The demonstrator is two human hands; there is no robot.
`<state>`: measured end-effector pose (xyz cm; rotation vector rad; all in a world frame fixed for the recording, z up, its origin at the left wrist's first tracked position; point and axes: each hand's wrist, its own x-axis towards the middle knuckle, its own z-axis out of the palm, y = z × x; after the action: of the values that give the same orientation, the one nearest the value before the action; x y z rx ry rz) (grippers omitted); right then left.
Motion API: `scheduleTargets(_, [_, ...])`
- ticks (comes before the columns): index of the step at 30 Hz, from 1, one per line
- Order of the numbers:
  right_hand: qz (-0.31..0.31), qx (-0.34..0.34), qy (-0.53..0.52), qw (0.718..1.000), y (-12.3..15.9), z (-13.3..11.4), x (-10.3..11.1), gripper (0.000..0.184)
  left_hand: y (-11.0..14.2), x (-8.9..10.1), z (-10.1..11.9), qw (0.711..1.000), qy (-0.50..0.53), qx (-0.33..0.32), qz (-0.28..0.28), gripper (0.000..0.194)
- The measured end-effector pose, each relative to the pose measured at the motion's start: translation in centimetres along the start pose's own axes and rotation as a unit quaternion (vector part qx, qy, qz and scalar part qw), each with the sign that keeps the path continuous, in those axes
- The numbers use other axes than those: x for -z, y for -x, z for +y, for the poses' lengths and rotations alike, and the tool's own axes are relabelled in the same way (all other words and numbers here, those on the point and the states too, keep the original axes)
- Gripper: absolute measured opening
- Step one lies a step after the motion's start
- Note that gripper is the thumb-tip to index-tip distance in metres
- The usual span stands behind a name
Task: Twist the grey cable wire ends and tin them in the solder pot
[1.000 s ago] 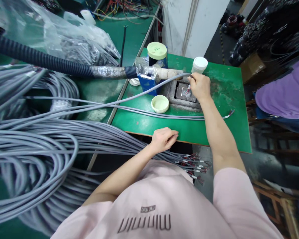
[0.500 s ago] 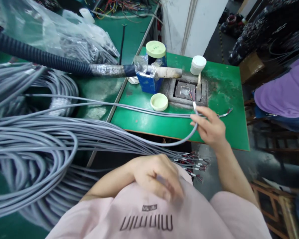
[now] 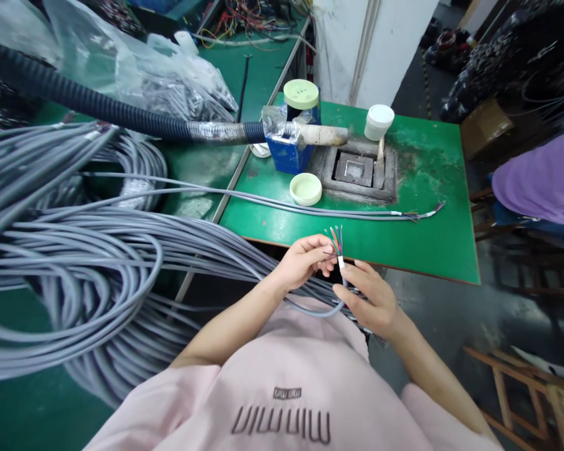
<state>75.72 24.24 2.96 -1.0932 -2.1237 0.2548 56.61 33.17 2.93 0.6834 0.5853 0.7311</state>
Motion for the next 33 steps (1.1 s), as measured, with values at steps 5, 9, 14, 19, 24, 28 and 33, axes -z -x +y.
scheduleTargets(5, [0.006,0.015,0.014,1.0,0.5,-0.3,-0.7,0.05,-0.1,-0.3,0.4,0.999,0.002,-0.019,0.039,0.04])
scheduleTargets(9, [0.011,0.044,0.006,0.999,0.4,-0.7,-0.8,0.061,-0.1,-0.5,0.1,0.998,0.002,-0.029,0.057,0.039])
scheduleTargets(14, [0.036,-0.087,-0.09,0.991,0.3,-1.6,-1.1,0.059,0.0,-0.6,-0.4,0.997,0.017,-0.042,0.06,0.039])
scheduleTargets(19, [0.077,-0.295,-0.284,0.909,-1.6,-2.4,-2.3,0.05,0.0,-0.8,-0.6,0.997,0.003,-0.047,0.056,0.038])
scheduleTargets(24, [0.086,-0.327,-0.336,0.879,-3.4,-2.7,-2.9,0.041,0.2,-0.3,-0.6,0.995,-0.001,-0.069,0.067,0.035])
scheduleTargets(28, [0.091,-0.327,-0.348,0.874,-3.9,-2.5,-3.4,0.048,0.2,0.1,-0.8,0.995,-0.008,-0.078,0.067,0.032])
scheduleTargets(33, [0.106,-0.346,-0.313,0.878,-4.4,-2.3,-4.1,0.045,0.1,0.1,-1.2,0.994,-0.018,-0.083,0.07,0.032])
